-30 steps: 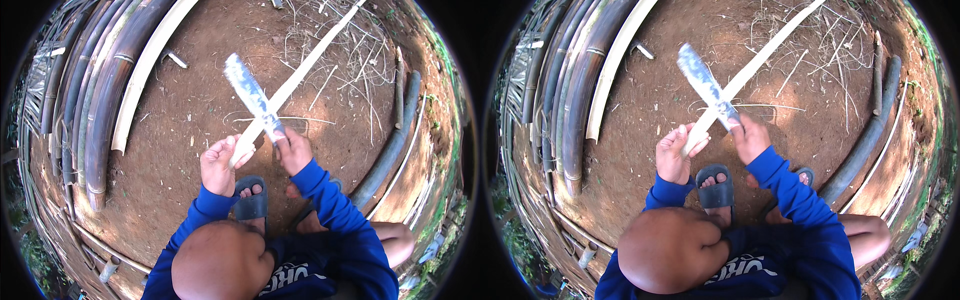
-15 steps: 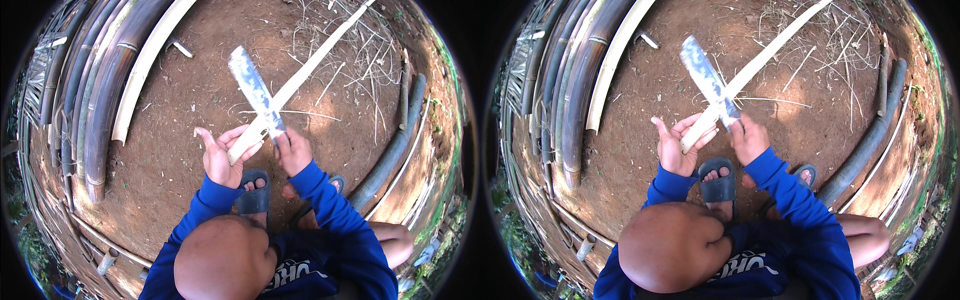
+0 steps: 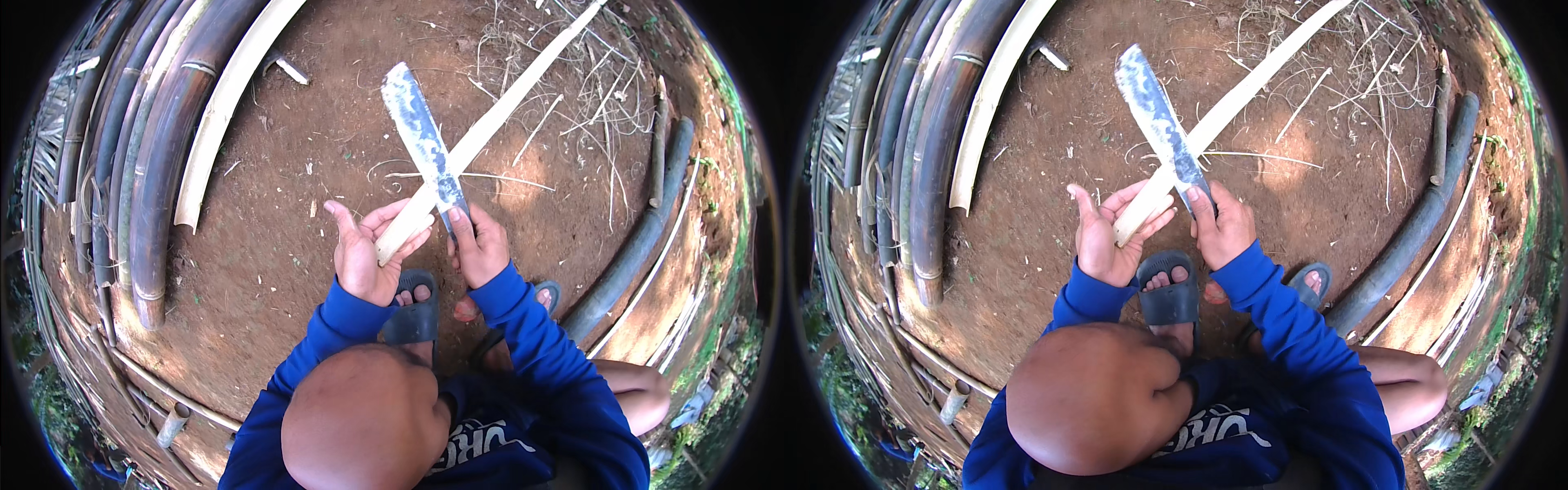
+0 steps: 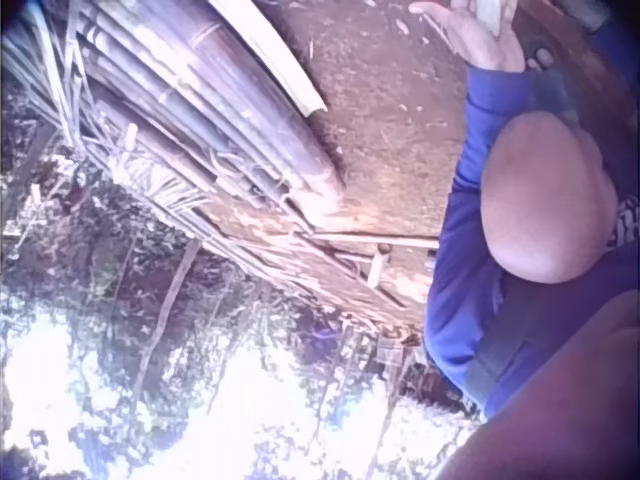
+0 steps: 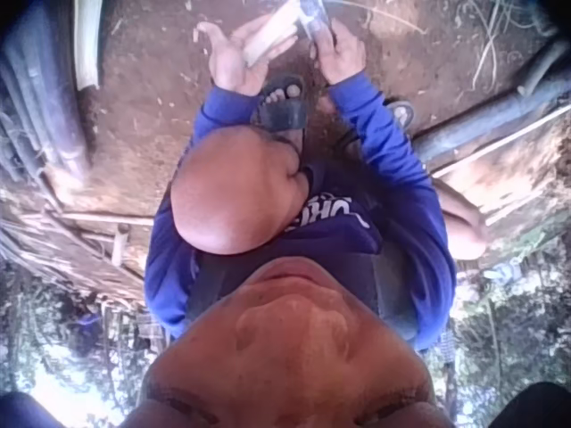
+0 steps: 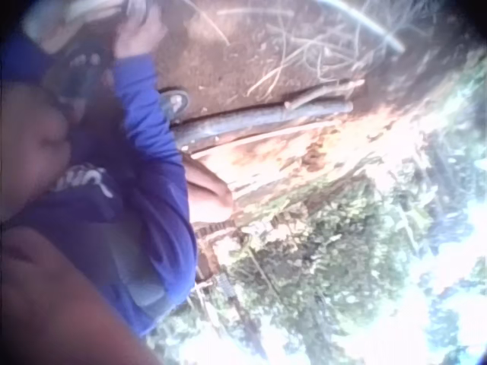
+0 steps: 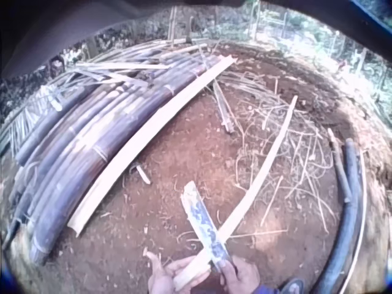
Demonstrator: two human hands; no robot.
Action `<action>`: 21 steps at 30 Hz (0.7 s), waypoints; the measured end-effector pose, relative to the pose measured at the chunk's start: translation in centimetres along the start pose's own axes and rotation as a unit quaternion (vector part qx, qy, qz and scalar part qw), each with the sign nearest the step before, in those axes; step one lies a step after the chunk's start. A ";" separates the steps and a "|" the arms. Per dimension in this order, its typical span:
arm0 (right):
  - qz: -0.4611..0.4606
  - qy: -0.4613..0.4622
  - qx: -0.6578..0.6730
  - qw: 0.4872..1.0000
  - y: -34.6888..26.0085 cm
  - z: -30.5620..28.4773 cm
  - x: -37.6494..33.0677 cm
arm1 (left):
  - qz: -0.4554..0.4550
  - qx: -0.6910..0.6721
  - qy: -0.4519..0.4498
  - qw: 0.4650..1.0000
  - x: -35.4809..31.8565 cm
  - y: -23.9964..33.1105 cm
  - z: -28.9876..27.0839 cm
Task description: The person uses a machete to split a long bamboo pole into thin strips. They hold the bamboo with one hand and repeatedly strike it with the machete to separate the material into usable pieces.
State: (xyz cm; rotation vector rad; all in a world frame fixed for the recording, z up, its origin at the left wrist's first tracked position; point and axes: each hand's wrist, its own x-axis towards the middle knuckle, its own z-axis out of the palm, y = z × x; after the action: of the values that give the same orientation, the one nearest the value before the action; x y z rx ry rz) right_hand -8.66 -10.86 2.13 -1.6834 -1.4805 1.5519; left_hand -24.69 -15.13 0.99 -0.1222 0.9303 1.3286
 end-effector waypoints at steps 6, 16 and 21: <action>-0.045 -0.001 -0.051 0.998 0.5 0.1 -0.6 | -0.017 0.015 0.025 0.999 -0.5 0.2 0.3; -0.033 -0.029 -0.052 0.998 0.7 0.8 -1.2 | -0.022 -0.015 0.018 0.999 0.0 -0.1 0.3; -0.153 -0.020 -0.098 0.983 1.8 3.2 -3.0 | -0.031 -0.030 0.033 0.999 0.7 -0.5 0.6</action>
State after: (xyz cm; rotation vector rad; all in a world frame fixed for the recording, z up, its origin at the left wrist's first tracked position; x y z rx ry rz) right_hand -10.24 -15.19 1.02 -1.4450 -1.8653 1.3190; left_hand -23.98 -14.46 0.71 -0.2412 0.9363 1.3011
